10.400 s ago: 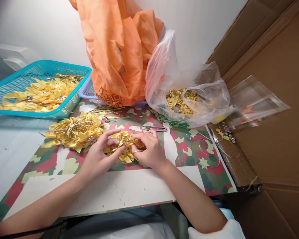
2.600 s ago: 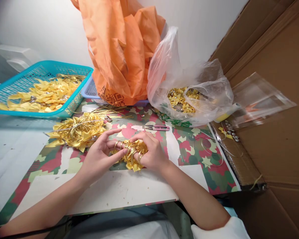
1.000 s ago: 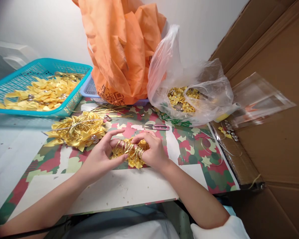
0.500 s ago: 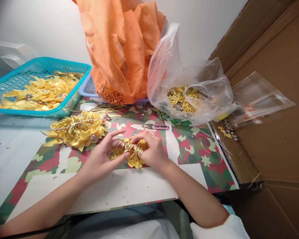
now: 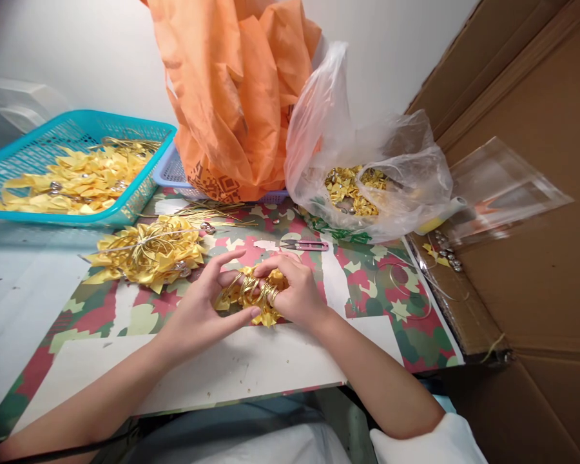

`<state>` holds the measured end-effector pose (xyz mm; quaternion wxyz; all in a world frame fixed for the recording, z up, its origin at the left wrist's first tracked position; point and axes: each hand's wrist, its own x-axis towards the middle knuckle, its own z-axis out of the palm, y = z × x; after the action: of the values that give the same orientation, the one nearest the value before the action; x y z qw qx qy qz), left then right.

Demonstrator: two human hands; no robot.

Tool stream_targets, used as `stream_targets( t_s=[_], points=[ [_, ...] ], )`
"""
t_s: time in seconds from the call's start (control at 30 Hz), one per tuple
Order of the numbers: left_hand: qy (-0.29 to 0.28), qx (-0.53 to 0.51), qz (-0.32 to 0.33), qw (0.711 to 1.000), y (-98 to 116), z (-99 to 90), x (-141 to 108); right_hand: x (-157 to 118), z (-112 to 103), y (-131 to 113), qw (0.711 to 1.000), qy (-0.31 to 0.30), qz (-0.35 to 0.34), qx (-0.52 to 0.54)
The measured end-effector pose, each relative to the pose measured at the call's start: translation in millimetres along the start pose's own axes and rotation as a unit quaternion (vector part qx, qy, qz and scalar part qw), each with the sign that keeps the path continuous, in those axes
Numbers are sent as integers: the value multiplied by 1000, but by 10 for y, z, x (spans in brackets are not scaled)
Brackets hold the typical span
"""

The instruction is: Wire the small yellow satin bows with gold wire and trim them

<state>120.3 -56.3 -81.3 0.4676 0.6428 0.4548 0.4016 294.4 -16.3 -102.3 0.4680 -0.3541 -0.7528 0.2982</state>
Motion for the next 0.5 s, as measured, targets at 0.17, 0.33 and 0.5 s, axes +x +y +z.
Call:
stream_targets(
  t_s=[0.17, 0.33, 0.5],
  points=[
    [50, 33, -14, 998, -11, 66, -9, 7, 11, -1, 1000, 2, -12, -3],
    [74, 57, -21, 995, 1, 103, 8, 13, 8, -1, 1000, 1, -16, -6],
    [86, 92, -25, 992, 55, 117, 33, 10, 13, 16, 999, 9, -45, -20]
  ],
)
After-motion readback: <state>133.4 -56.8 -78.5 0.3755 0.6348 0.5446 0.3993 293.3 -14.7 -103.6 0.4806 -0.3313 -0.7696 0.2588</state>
